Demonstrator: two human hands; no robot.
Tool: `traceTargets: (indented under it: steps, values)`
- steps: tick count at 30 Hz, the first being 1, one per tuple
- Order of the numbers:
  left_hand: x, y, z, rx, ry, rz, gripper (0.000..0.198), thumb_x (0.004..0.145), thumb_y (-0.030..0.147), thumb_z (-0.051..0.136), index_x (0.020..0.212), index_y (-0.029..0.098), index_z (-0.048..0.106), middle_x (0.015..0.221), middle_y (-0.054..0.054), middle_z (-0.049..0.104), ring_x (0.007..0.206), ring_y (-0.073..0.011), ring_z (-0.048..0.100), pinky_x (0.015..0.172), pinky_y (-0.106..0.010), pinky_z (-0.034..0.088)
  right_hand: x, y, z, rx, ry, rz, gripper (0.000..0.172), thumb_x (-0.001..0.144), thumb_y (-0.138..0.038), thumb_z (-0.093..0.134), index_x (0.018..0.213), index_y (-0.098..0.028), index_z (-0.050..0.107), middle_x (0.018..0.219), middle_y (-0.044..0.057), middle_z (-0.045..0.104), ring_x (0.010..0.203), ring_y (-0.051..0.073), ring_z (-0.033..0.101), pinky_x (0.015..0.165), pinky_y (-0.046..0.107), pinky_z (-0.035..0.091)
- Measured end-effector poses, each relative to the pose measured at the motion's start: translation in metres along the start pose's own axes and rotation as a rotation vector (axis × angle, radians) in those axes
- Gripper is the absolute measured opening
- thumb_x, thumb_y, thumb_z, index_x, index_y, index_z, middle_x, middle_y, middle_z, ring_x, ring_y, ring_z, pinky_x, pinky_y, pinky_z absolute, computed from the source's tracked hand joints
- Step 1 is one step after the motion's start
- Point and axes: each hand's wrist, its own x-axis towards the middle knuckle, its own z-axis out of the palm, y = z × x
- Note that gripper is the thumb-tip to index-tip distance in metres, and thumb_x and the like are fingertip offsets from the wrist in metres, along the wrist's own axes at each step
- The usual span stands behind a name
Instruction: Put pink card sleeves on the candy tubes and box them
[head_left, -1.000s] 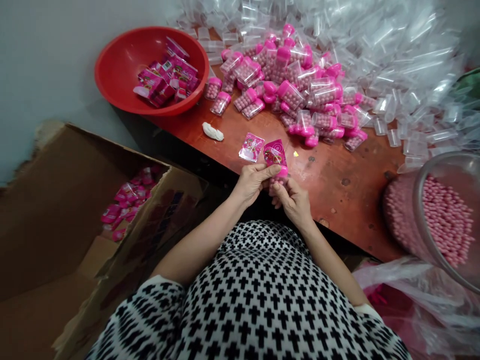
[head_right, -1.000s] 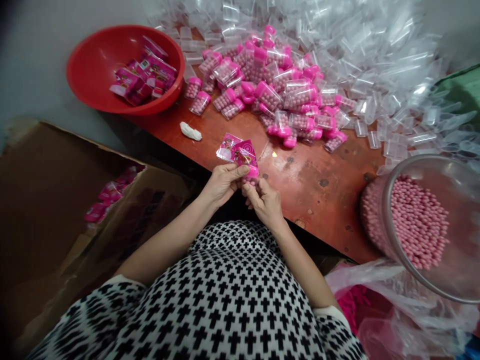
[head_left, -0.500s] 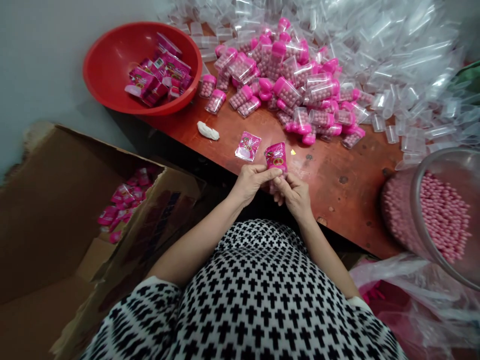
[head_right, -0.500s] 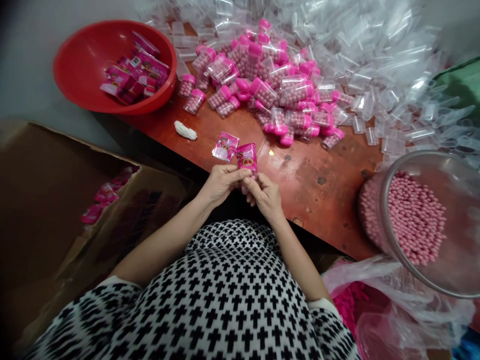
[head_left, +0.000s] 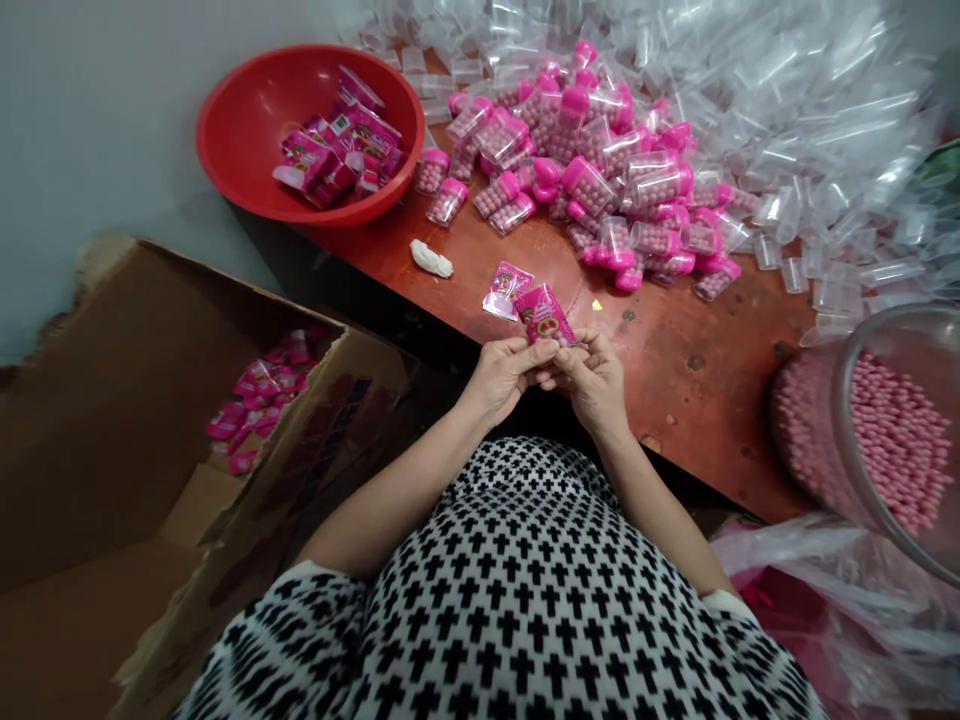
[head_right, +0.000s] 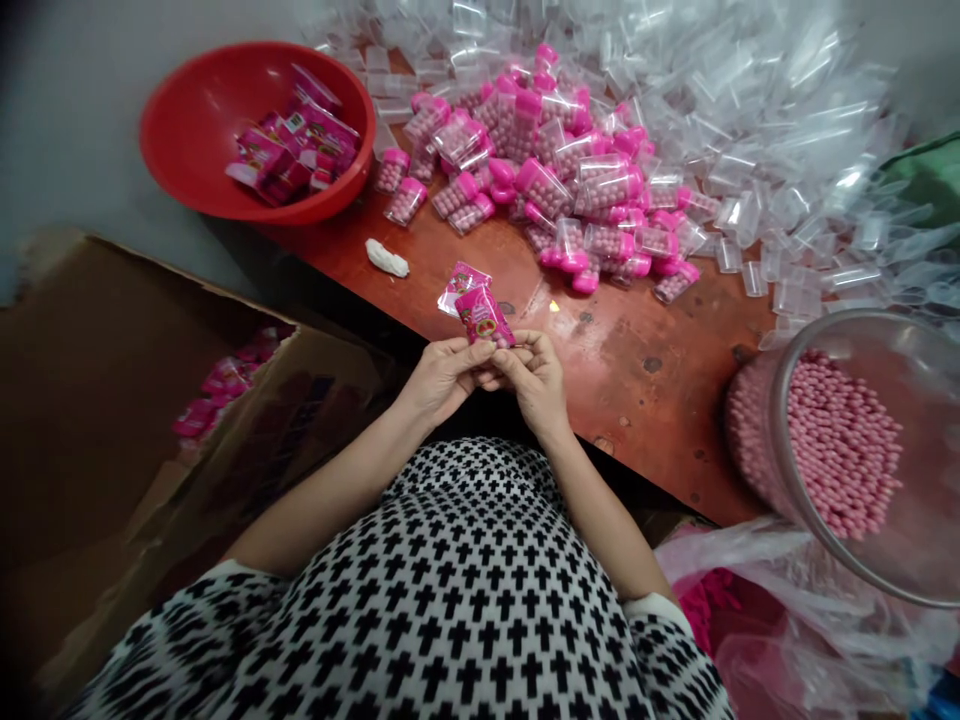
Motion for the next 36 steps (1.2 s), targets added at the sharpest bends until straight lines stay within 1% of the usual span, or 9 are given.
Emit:
traceTargets:
  steps: [4, 9, 13, 17, 20, 27, 30, 32, 36]
  values:
    - [-0.023, 0.034, -0.018, -0.003, 0.171, 0.252, 0.029, 0.062, 0.035, 0.086, 0.072, 0.013, 0.069, 0.080, -0.006, 0.072, 0.074, -0.0177, 0.069, 0.069, -0.029, 0.058, 0.000, -0.005, 0.005, -0.047, -0.053, 0.034, 0.039, 0.070, -0.042, 0.080, 0.087, -0.021, 0.052, 0.066, -0.004, 0.072, 0.050, 0.012, 0.067, 0.047, 0.020, 0.055]
    - [-0.037, 0.082, -0.074, 0.152, 0.566, 0.785, 0.045, 0.085, 0.063, 0.054, 0.108, 0.026, 0.067, 0.107, -0.004, 0.073, 0.104, -0.0182, 0.068, 0.094, -0.033, 0.054, -0.002, -0.008, -0.004, -0.182, -0.025, 0.016, 0.034, 0.076, -0.048, 0.073, 0.080, -0.019, 0.055, 0.065, -0.002, 0.070, 0.049, 0.010, 0.064, 0.045, 0.018, 0.051]
    - [0.005, 0.064, -0.093, 0.710, 0.489, 0.801, 0.048, 0.088, 0.059, 0.054, 0.119, 0.024, 0.065, 0.118, -0.008, 0.070, 0.113, -0.0217, 0.065, 0.103, -0.041, 0.047, 0.000, -0.006, -0.006, -0.252, 0.014, 0.012, 0.034, 0.080, -0.050, 0.069, 0.078, -0.019, 0.056, 0.065, -0.002, 0.069, 0.048, 0.008, 0.062, 0.045, 0.018, 0.050]
    - [0.053, 0.033, -0.081, 1.460, 0.315, 0.752, 0.035, 0.088, 0.041, 0.062, 0.116, 0.022, 0.069, 0.133, -0.009, 0.062, 0.133, -0.0291, 0.047, 0.116, -0.051, 0.029, -0.002, -0.010, -0.003, -0.307, 0.012, 0.022, 0.034, 0.080, -0.052, 0.068, 0.078, -0.019, 0.058, 0.064, -0.002, 0.068, 0.048, 0.009, 0.061, 0.046, 0.019, 0.050]
    - [0.069, 0.024, -0.076, 1.656, 0.348, 0.732, 0.028, 0.088, 0.033, 0.063, 0.113, 0.024, 0.071, 0.132, -0.006, 0.063, 0.136, -0.0310, 0.043, 0.118, -0.053, 0.024, 0.000, -0.013, -0.006, -0.330, 0.025, 0.034, 0.034, 0.079, -0.052, 0.069, 0.078, -0.019, 0.058, 0.063, -0.002, 0.068, 0.048, 0.009, 0.061, 0.045, 0.019, 0.048]
    - [0.068, 0.016, -0.081, 1.601, 0.393, 0.879, 0.021, 0.090, 0.033, 0.059, 0.099, 0.024, 0.075, 0.129, -0.006, 0.065, 0.135, -0.0280, 0.044, 0.117, -0.053, 0.027, 0.030, -0.008, -0.003, -0.324, 0.058, -0.013, 0.036, 0.074, -0.052, 0.073, 0.084, -0.020, 0.058, 0.074, -0.001, 0.066, 0.061, 0.010, 0.062, 0.051, 0.020, 0.050]
    - [0.057, 0.012, -0.065, 1.534, 0.347, 0.947, 0.022, 0.092, 0.034, 0.055, 0.099, 0.024, 0.074, 0.130, -0.006, 0.064, 0.135, -0.0275, 0.045, 0.116, -0.055, 0.027, 0.046, -0.006, 0.004, -0.262, 0.078, -0.060, 0.048, 0.067, -0.048, 0.080, 0.099, -0.023, 0.054, 0.091, 0.000, 0.066, 0.074, 0.011, 0.063, 0.056, 0.020, 0.052]
    - [0.045, 0.011, -0.051, 1.431, 0.272, 0.957, 0.022, 0.092, 0.034, 0.056, 0.101, 0.024, 0.074, 0.128, -0.007, 0.065, 0.133, -0.0263, 0.048, 0.115, -0.052, 0.031, 0.053, -0.007, 0.005, -0.215, 0.048, -0.068, 0.050, 0.068, -0.048, 0.079, 0.102, -0.024, 0.050, 0.082, -0.003, 0.064, 0.066, 0.010, 0.061, 0.054, 0.020, 0.050]
    - [0.028, 0.012, -0.031, 0.960, 0.214, 0.685, 0.037, 0.082, 0.041, 0.069, 0.114, 0.023, 0.069, 0.124, -0.009, 0.067, 0.117, -0.0245, 0.061, 0.105, -0.043, 0.046, 0.057, -0.013, -0.004, -0.197, -0.021, -0.074, 0.047, 0.071, -0.047, 0.077, 0.101, -0.024, 0.048, 0.067, -0.008, 0.060, 0.051, 0.007, 0.053, 0.049, 0.019, 0.044]
